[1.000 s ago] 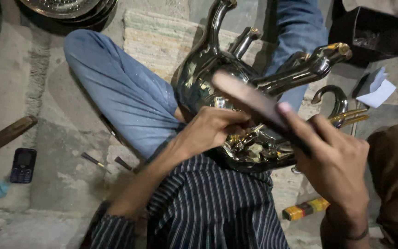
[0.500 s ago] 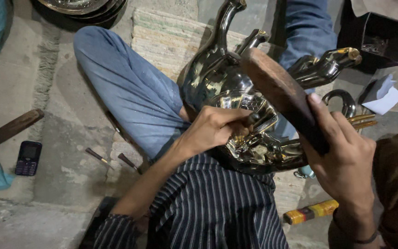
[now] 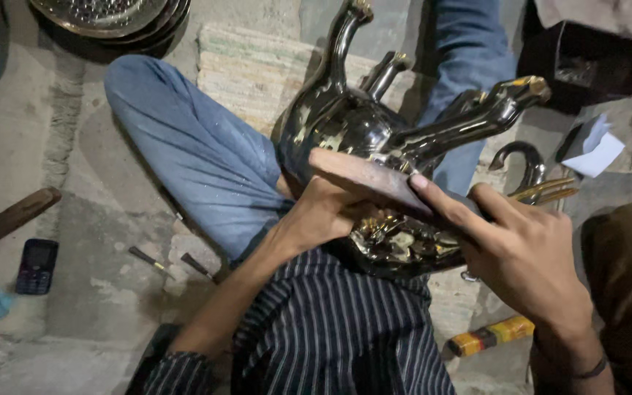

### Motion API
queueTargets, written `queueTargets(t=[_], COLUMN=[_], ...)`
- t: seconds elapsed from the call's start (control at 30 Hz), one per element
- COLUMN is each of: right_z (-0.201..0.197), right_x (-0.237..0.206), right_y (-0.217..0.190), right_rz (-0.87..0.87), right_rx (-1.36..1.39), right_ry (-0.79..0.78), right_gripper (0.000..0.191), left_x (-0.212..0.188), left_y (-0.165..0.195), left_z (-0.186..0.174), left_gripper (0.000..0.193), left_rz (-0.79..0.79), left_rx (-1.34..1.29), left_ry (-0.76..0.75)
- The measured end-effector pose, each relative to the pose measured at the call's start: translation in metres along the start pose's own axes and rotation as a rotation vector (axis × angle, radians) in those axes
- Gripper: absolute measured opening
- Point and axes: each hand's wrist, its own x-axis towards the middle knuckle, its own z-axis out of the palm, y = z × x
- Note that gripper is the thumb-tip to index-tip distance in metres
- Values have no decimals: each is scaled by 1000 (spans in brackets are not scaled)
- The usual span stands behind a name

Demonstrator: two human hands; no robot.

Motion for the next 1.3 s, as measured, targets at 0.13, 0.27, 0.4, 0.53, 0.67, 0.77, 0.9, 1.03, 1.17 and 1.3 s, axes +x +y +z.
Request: queueTargets(t=[0.13,0.27,0.4,0.53,0.67,0.77,0.9,1.03,1.17,1.3], right_z=[-14,-22,-18,-10,10,16,29,52,76,94], right_x=[8,16,13,3,-4,-21,-44,-54,-50,-41], right_y=[-2,-7,-9,-12,-22,-18,-14,-14,-17,-26], right_rz=[28,48,-25,75,124,171,335,424,536,565], right_rx=[147,148,110,203,31,218,579,894,951,888], right_ry=[168,284,182,289,53,216,543,731,854,975], right_gripper=[85,82,82,74,70,76,69,80,87,88], left_x=[2,5,4,4,11,14,16,9,-7,-23], left_y=[-1,2,4,3,-1,1,5,7,5,-1], left_z=[-3,-1,2,2,-3,-6,-9,-13,-19,-24], left_gripper=[34,36,41,48,48,45,41,26,20,16], left_rz=[-103,-75,-44,-111,-105,-144,-191,-224,-253,-263], left_rx=[24,15,64,-22,-49,-284,-389,-418,-452,-516], left_ry=[-44,-23,-19,-149,-240,-143,128,262,340,403])
